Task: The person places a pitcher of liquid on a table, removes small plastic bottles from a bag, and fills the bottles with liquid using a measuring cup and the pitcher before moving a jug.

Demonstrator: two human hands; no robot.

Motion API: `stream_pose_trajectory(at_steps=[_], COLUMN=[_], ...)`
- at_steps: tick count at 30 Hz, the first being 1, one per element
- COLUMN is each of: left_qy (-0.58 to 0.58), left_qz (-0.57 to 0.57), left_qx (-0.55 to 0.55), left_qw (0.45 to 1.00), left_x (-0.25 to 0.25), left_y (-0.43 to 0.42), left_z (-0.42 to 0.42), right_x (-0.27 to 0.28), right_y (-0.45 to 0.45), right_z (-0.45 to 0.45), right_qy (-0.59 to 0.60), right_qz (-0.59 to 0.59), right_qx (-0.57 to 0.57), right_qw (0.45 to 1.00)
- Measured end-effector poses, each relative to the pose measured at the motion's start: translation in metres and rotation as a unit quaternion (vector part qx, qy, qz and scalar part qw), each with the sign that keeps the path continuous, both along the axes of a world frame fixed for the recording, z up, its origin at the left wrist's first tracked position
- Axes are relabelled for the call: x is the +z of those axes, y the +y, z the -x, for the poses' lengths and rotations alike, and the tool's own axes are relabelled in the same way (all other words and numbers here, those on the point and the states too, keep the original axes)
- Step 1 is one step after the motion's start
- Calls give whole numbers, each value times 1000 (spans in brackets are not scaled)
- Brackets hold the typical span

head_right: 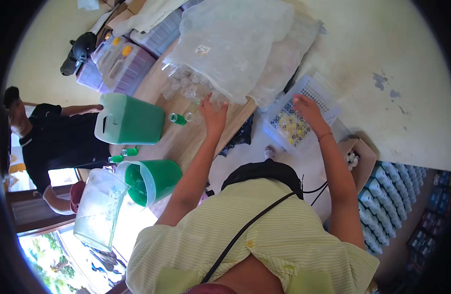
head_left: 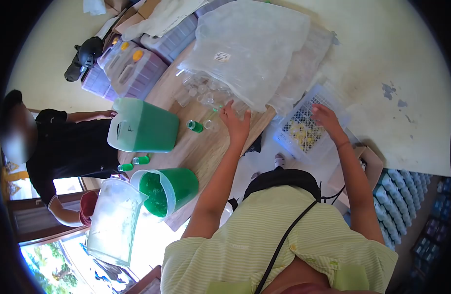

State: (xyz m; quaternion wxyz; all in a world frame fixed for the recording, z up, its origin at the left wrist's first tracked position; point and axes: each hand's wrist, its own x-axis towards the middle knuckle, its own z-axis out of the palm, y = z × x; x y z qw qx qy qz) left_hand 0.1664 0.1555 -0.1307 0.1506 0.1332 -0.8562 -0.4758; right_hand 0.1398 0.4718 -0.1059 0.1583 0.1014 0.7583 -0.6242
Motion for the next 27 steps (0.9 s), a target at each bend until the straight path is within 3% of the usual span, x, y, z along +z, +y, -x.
stream_pose_trajectory(at_steps=[1,4,10,13,16,19,21,23,24,25,26,27], left_qy=[15,-89,-53,-34,-95,41,139,117,137,33,-151,-260], left_qz=[42,-118,-170,-160,-63,29,74,169,298,351,380,359], left_qx=[54,113,48,34,62,60,52,169,215,251,275,255], left_qw=[998,983,983,986,992,997,986,964,920,901,870,860], left_x=[-4,1,-41,-36,-9,9,69,156,168,188,206,229], left_y=[5,16,10,0,-8,-40,-86,-132,-173,-210,-247,-257], left_z=[14,38,80,80,56,34,25,16,15,11,11,9], right_x=[5,31,-4,-12,-2,21,21,29,37,38,38,36], right_y=[-19,-80,-148,-158,-155,-135,-109,-81,-67,-51,-34,-16], right_z=[19,45,55,61,61,61,66,68,67,68,69,69], right_qy=[26,46,213,217,193,148,155,140,122,116,109,102], right_qz=[-8,-3,-106,-112,-106,-44,-54,-78,-95,-94,-93,-93], right_qx=[36,120,320,319,328,304,282,253,235,219,202,185], right_qw=[999,992,917,916,919,940,945,954,959,964,969,973])
